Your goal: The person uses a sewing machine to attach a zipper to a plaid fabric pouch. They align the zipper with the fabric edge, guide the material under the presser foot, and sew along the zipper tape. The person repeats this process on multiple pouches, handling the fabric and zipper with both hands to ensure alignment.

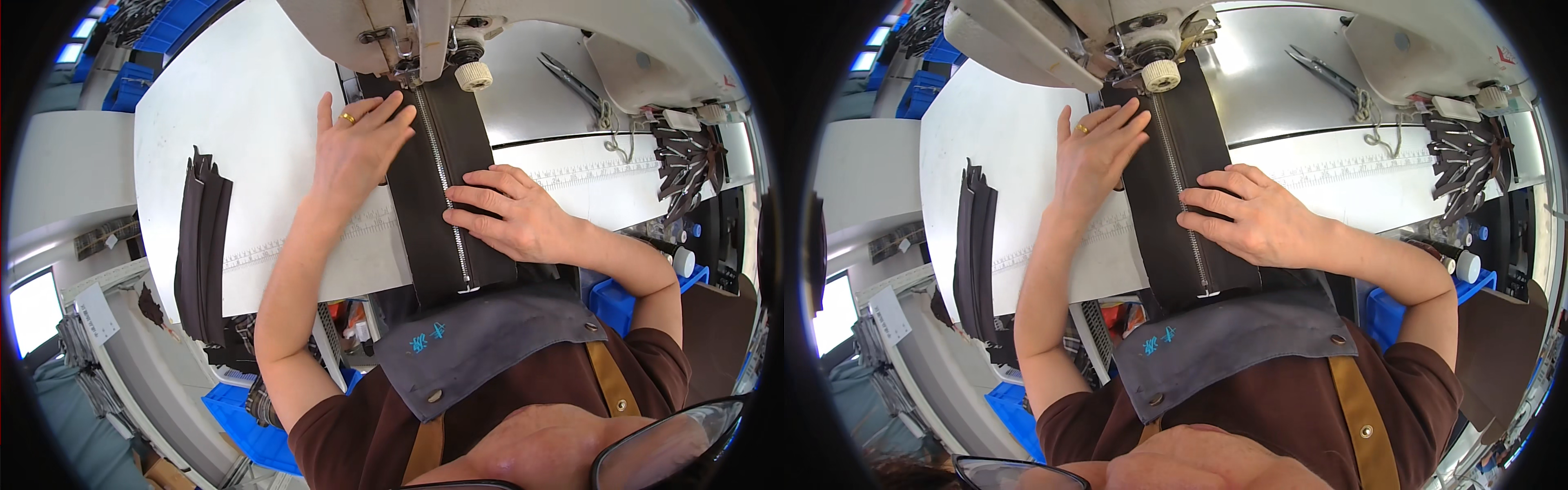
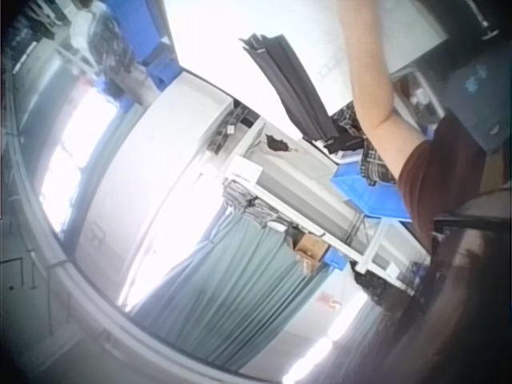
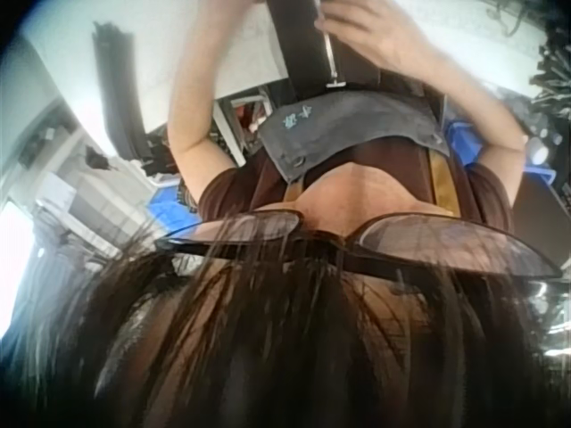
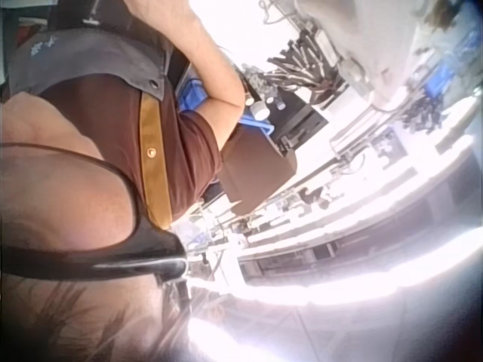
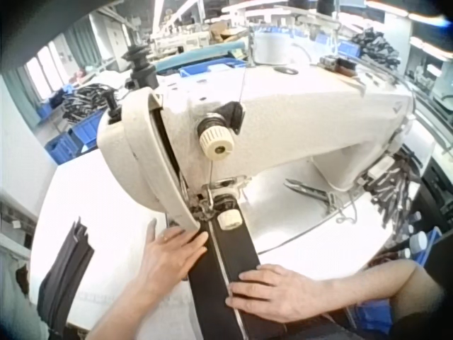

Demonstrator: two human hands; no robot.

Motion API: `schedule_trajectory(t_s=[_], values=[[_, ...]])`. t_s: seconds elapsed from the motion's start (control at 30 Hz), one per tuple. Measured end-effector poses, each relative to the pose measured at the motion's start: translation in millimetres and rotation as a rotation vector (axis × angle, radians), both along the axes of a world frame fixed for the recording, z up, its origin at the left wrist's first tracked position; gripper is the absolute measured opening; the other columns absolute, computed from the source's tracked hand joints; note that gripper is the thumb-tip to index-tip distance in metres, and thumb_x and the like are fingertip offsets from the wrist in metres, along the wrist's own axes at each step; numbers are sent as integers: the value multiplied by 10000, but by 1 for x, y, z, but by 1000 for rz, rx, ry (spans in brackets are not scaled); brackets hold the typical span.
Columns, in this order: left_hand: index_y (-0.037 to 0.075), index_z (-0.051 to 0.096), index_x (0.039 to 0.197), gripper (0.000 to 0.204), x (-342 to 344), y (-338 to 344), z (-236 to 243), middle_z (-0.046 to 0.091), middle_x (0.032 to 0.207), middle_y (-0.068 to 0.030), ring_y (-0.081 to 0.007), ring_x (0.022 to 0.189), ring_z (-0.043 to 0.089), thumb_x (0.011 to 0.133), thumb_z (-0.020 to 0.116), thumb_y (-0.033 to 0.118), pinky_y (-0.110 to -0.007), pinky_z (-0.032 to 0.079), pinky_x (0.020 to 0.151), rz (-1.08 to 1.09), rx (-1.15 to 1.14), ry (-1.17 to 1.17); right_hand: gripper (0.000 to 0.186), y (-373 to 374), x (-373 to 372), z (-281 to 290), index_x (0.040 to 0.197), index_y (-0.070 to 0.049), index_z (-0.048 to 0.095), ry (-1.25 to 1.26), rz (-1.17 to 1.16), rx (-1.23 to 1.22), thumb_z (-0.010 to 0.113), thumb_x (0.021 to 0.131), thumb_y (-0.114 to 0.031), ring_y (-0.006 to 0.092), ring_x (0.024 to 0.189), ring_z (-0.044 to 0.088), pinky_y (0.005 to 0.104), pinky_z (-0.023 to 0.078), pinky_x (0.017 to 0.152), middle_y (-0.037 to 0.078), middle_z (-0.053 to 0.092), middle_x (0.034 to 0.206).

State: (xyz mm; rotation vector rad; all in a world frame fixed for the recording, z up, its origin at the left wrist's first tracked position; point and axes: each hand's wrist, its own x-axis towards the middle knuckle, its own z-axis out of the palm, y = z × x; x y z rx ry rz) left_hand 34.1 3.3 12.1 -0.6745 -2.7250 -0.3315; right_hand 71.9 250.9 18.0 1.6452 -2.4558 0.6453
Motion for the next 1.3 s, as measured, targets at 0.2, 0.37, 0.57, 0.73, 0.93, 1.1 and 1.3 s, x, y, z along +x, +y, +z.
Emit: schedule_trajectory(t_s=[0.2, 0.37, 0.57, 0.73, 0.93, 1.1, 1.3], values=[[180, 579, 1228, 490, 16, 2, 5, 522, 1313, 8, -213, 1132, 503, 796, 630, 404, -565, 252, 1019, -23, -11, -54, 463, 6, 18, 3, 1173, -130, 584, -58, 70, 28, 693, 749, -281, 249, 1114, 488, 422, 395, 942, 72, 520, 1223], [64, 555, 1199, 527, 11, 7, -4, 533, 1264, -58, -222, 1107, 503, 774, 667, 355, -492, 347, 976, -47, -11, 41, 470, 3, 10, 2, 1181, -140, 581, -38, 50, 22, 699, 750, -285, 243, 1120, 484, 419, 392, 942, 69, 516, 1223], [-25, 542, 1162, 527, 16, 17, -9, 512, 1249, -123, -244, 1082, 515, 755, 699, 272, -350, 456, 889, -60, 39, 109, 439, -2, -4, 0, 1142, -110, 591, 23, 77, -17, 680, 723, -207, 250, 1076, 508, 401, 422, 901, 82, 542, 1174], [-31, 559, 1134, 490, 13, 19, -10, 508, 1243, -121, -243, 1075, 527, 735, 719, 203, -309, 489, 841, -46, 80, 120, 449, -5, -16, 2, 1109, -63, 585, 40, 91, -39, 617, 665, -123, 255, 1035, 520, 377, 443, 865, 99, 554, 1135], [-25, 587, 1090, 430, 11, 18, -11, 537, 1203, -122, -230, 1035, 548, 731, 719, 171, -300, 496, 815, -54, 107, 147, 379, -11, -34, -5, 1079, -61, 604, 84, 74, -91, 621, 702, -102, 249, 1024, 525, 361, 452, 844, 91, 559, 1120], [-14, 599, 1078, 387, 9, 16, -12, 570, 1135, -112, -230, 1008, 556, 748, 705, 158, -298, 504, 790, -91, 148, 176, 318, -17, -50, -5, 1031, -64, 633, 87, 54, -121, 626, 714, -89, 244, 1008, 533, 356, 462, 835, 72, 571, 1084], [-19, 601, 1077, 350, 10, 20, -6, 565, 1115, -109, -247, 980, 561, 772, 680, 133, -300, 503, 781, -43, 182, 94, 285, -21, -71, -7, 1026, -69, 646, 101, 47, -145, 624, 743, -91, 240, 975, 544, 349, 469, 824, 65, 585, 1064]])
